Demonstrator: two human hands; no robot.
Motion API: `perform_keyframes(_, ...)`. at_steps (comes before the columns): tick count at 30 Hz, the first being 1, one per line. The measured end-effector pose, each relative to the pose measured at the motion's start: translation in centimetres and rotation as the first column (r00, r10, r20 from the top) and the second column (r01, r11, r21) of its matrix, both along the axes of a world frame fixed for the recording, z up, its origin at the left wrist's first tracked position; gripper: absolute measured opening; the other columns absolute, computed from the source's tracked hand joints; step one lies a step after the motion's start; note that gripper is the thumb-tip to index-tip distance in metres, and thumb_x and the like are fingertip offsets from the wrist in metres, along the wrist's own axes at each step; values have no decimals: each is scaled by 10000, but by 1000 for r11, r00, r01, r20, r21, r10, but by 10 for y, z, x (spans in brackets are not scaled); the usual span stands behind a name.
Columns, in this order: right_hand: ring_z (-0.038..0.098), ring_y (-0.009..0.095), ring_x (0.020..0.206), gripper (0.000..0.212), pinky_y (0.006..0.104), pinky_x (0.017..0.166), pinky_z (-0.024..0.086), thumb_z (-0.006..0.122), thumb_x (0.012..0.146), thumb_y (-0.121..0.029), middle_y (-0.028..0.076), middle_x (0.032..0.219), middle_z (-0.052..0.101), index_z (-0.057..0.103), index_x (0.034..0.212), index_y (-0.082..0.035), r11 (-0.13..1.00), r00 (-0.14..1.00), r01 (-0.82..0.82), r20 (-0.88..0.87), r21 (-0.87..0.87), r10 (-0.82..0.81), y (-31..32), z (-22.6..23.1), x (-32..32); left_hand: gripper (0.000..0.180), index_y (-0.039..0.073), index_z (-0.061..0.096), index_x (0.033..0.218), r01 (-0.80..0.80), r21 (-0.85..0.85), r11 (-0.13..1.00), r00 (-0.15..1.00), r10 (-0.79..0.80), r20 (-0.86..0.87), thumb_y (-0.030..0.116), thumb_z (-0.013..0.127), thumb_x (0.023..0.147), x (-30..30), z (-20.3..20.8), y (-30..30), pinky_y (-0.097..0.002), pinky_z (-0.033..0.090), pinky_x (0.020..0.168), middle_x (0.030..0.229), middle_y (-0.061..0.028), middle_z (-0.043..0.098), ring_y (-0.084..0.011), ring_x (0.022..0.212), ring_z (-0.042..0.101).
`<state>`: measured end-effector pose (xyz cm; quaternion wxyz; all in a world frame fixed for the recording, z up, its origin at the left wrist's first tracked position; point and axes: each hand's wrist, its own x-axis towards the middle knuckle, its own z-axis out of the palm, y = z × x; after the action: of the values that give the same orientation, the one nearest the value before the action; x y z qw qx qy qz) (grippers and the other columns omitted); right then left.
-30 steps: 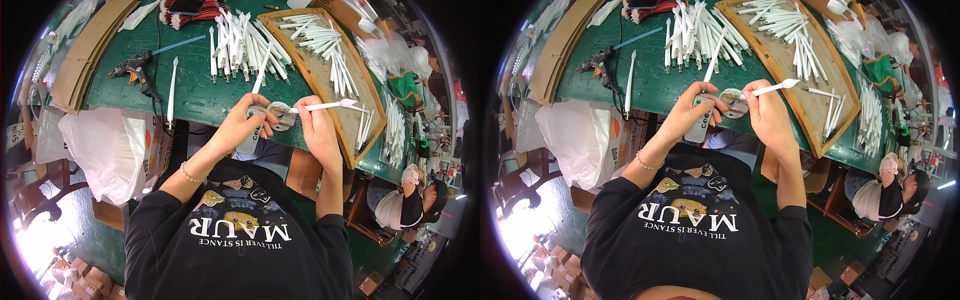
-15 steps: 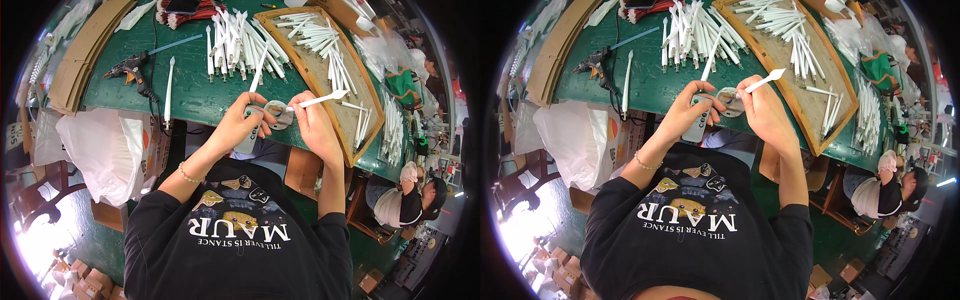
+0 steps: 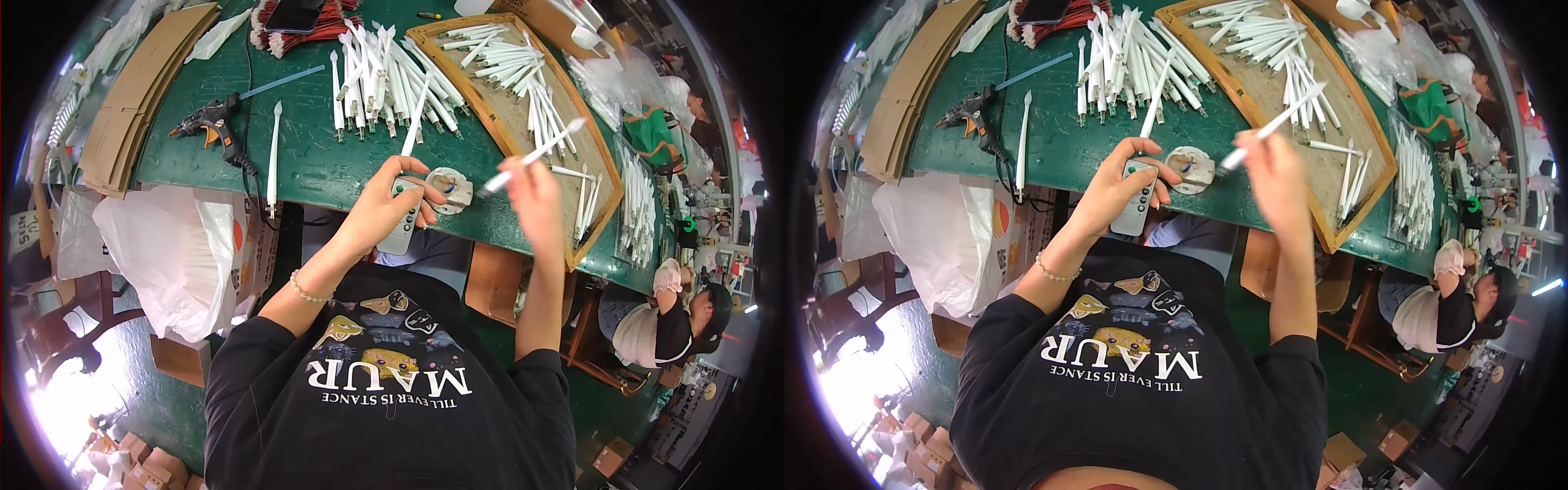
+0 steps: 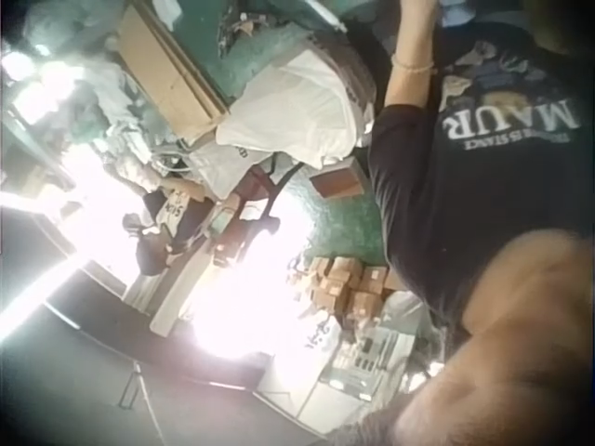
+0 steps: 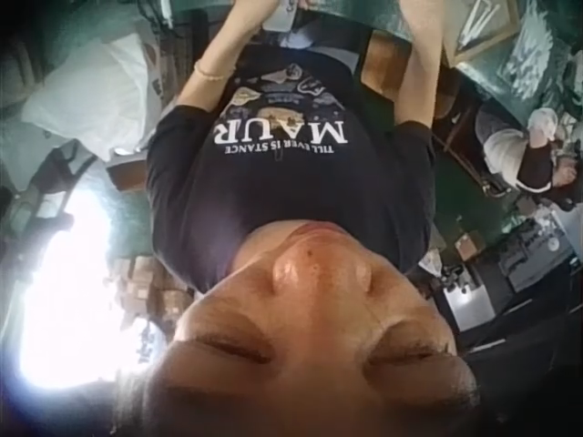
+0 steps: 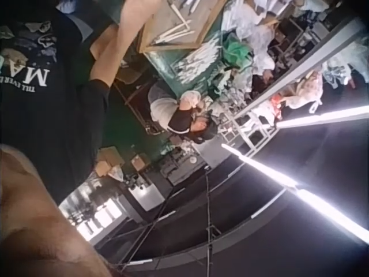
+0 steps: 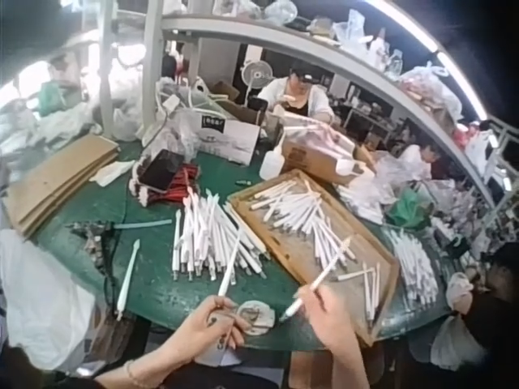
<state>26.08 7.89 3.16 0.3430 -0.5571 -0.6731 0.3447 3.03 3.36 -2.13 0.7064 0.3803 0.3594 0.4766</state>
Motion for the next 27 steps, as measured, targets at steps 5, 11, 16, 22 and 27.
perform_keyframes(5,420,19,445,503,195,385,277,541,966,-468,-38,532,515,667,731,-41,929,929,370,38,-19,-369,22,15,98,278,3,399,1193,9,0,1000,1000,-9,4,32,456,923,-1,3,-1,-264,505,663,996,-171,653,-151,751,623)
perform_keyframes(11,619,296,566,497,359,576,479,583,923,-464,145,616,622,681,798,7,837,477,527,765,147,-434,44,-12,184,274,0,408,1186,20,-2,1000,1000,-20,0,31,458,919,0,4,0,-259,504,661,989,-162,653,-152,750,624)
perform_keyframes(16,639,388,803,428,433,717,482,555,944,-412,223,865,663,676,949,-1,834,658,278,538,476,-526,47,-9,144,272,-4,408,1183,15,-2,1000,1000,-15,-8,33,461,918,0,6,0,-261,504,663,987,-162,652,-152,750,623)
perform_keyframes(22,639,388,800,445,467,703,480,496,956,-449,206,826,666,690,927,-50,928,552,169,749,331,-367,59,-29,152,264,-5,404,1179,12,1,1000,1000,-12,2,32,458,923,0,4,0,-266,504,666,983,-163,651,-152,749,623)
perform_keyframes(27,638,406,800,482,485,710,484,488,948,-454,198,814,673,682,837,-27,923,381,349,876,161,-297,54,-11,162,263,-6,403,1182,20,2,1000,1000,-20,11,28,453,926,0,5,0,-268,501,665,981,-166,649,-155,745,620)
